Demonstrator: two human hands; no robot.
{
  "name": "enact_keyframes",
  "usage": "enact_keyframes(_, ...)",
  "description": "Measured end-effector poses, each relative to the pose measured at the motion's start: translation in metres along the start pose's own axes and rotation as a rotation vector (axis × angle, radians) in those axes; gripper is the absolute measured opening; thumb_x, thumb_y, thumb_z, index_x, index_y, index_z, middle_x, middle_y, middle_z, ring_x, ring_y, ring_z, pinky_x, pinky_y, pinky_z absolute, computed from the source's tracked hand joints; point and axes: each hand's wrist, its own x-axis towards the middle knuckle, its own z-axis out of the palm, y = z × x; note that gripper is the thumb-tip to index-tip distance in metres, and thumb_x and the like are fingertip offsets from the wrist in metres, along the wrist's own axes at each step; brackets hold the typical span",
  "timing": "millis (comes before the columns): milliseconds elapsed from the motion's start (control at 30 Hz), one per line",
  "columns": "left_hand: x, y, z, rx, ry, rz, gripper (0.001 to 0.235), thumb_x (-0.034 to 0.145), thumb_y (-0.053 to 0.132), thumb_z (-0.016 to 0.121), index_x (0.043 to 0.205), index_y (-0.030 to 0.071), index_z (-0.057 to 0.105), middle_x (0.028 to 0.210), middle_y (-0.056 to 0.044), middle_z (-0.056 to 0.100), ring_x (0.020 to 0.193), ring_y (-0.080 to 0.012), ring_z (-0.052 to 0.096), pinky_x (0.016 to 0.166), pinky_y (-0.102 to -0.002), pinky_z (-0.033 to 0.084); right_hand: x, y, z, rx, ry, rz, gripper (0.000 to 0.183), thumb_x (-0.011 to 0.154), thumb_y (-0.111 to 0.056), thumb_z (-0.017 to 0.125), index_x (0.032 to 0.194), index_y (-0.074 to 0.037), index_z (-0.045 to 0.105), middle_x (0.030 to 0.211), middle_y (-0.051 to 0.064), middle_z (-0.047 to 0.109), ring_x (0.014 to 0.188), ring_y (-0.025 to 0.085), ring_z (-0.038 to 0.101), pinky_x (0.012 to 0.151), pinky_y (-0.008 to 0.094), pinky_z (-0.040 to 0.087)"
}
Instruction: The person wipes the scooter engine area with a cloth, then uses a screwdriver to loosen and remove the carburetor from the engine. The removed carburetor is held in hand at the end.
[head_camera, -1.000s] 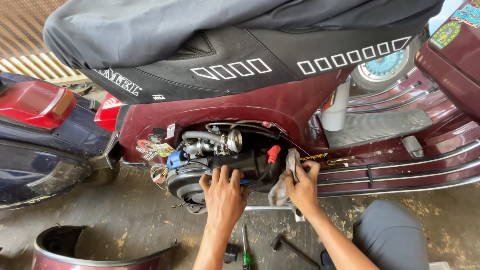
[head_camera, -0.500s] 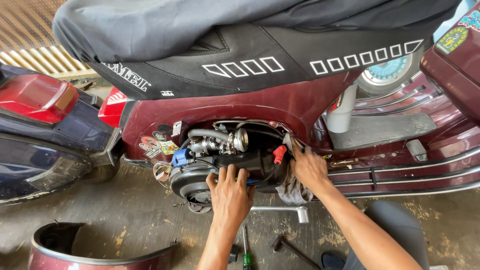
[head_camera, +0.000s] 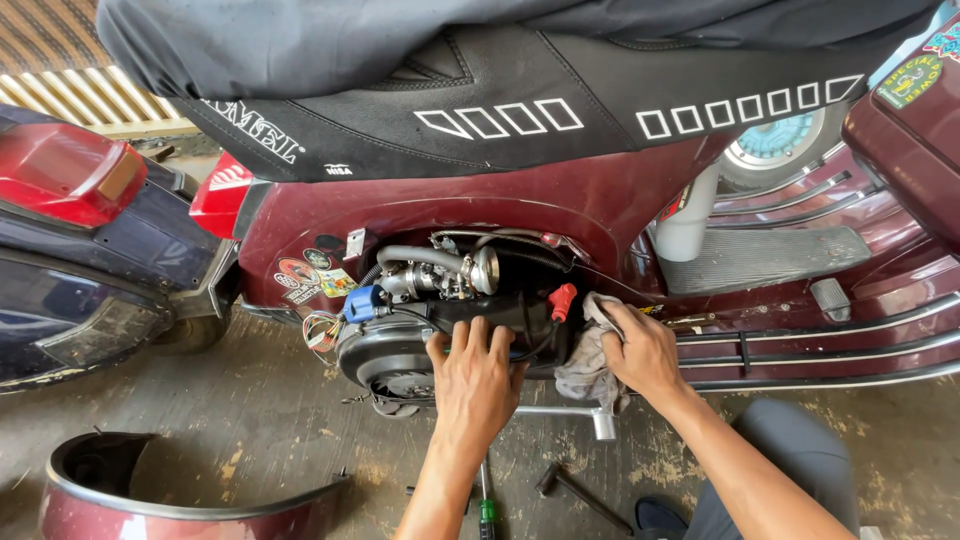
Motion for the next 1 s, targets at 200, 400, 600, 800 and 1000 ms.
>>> enact_keyframes(200, 0.000, 0.000, 0.012, 0.024, 0.031, 0.036, 0.044, 0.070, 0.036, 0.087, 0.100, 0.018, 0.060, 0.095, -0.002, 0.054, 0.096, -0.0256, 0.054, 0.095, -0.050, 0.034, -0.024, 0.046, 0.027, 0.013, -0.145, 0.295, 0.040, 0.087, -0.020, 0.060, 0.126, -0.012, 0.054, 0.097, 0.029, 0.071, 0.091, 0.051, 0.070, 0.076, 0.061, 0.055)
enact_keyframes(400, -0.005, -0.005, 0.018, 0.047, 0.049, 0.038, 0.044, 0.069, 0.036, 0.086, 0.099, 0.020, 0.060, 0.094, -0.002, 0.054, 0.095, -0.0253, 0.054, 0.095, -0.050, 0.035, -0.021, 0.013, 0.002, 0.171, -0.355, 0.715, 0.032, 0.090, -0.023, 0.061, 0.120, -0.013, 0.053, 0.102, 0.034, 0.072, 0.105, 0.055, 0.066, 0.085, 0.064, 0.051)
enact_keyframes(600, -0.005, -0.002, 0.022, 0.043, 0.079, 0.057, 0.039, 0.071, 0.036, 0.084, 0.098, 0.019, 0.060, 0.092, -0.002, 0.053, 0.092, -0.0253, 0.054, 0.093, -0.049, 0.036, -0.025, 0.026, 0.017, 0.226, -0.246, 0.643, 0.025, 0.089, -0.014, 0.060, 0.114, -0.009, 0.060, 0.108, 0.031, 0.067, 0.110, 0.053, 0.063, 0.091, 0.059, 0.052)
enact_keyframes(800, -0.001, 0.005, 0.007, -0.010, 0.013, 0.032, 0.034, 0.078, 0.026, 0.080, 0.104, 0.010, 0.066, 0.100, -0.010, 0.058, 0.092, -0.0281, 0.056, 0.094, -0.054, 0.039, -0.009, 0.003, -0.004, 0.386, -0.350, 0.858, 0.059, 0.096, -0.014, 0.045, 0.151, 0.006, 0.038, 0.145, 0.030, 0.051, 0.105, 0.033, 0.069, 0.090, 0.040, 0.061)
enact_keyframes(1000, -0.001, 0.006, 0.009, -0.005, 0.032, 0.049, 0.033, 0.079, 0.026, 0.079, 0.104, 0.011, 0.065, 0.101, -0.010, 0.057, 0.090, -0.0285, 0.055, 0.092, -0.053, 0.039, -0.005, 0.009, 0.015, 0.357, -0.315, 0.690, 0.042, 0.099, -0.035, 0.055, 0.126, -0.003, 0.053, 0.116, 0.020, 0.071, 0.075, 0.028, 0.075, 0.061, 0.043, 0.067)
